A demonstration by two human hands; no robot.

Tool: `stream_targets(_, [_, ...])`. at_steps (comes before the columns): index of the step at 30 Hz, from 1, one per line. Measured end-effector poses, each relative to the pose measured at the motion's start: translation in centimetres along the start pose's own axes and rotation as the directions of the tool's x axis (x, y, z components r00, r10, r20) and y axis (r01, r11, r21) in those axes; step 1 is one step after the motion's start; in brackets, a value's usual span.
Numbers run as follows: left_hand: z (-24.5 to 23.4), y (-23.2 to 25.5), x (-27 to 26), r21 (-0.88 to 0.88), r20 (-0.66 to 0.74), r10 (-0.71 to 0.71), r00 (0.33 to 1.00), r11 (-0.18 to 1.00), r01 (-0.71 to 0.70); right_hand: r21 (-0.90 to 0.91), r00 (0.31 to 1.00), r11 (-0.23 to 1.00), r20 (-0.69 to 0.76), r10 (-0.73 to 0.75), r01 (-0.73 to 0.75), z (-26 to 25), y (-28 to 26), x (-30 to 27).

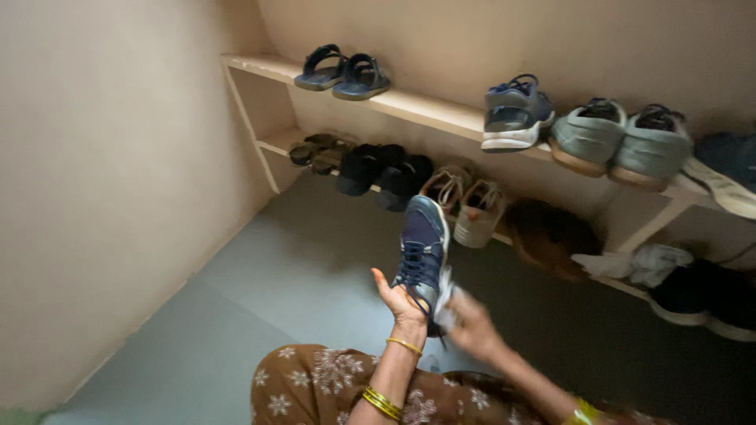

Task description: The person sits on the floor and wipes a blue sneaker with a white cloth. They rotate the shoe to clean different sides, including the sole and laces, using the cloth throughout the episode.

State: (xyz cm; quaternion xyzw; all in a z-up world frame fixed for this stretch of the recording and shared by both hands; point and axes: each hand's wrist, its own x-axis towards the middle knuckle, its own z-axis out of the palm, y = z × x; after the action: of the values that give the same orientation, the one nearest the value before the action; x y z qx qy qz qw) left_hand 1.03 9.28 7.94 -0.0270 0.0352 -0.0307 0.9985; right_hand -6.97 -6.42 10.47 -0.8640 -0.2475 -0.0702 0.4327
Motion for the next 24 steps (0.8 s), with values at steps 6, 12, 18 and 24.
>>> stream_targets(6, [0.2,2.1,1.3,-0.057,-0.106,0.111,0.988,0.991,-0.117,0.049,0.954,0.997,0.291,-0.077,0.065,-0.2,-2.4,-0.8])
stream_targets(12, [-0.7,0.9,1.1,0.015,-0.148,0.105,0.983,0.994,-0.104,-0.298,0.929,0.908,0.133,0.344,-0.294,-4.2,-6.2,2.7])
stream_targets(18, [-1.3,-1.3,0.4,0.058,-0.178,0.020,0.984,0.998,-0.010,0.005,0.973,0.974,0.042,0.228,-0.228,-3.2,-5.6,2.6])
stream_targets(24, [0.7,-2.9,-1.9,0.168,0.001,-0.049,0.999,0.985,0.048,-0.227,0.864,0.847,0.045,0.502,-0.480,-4.6,-5.9,3.4])
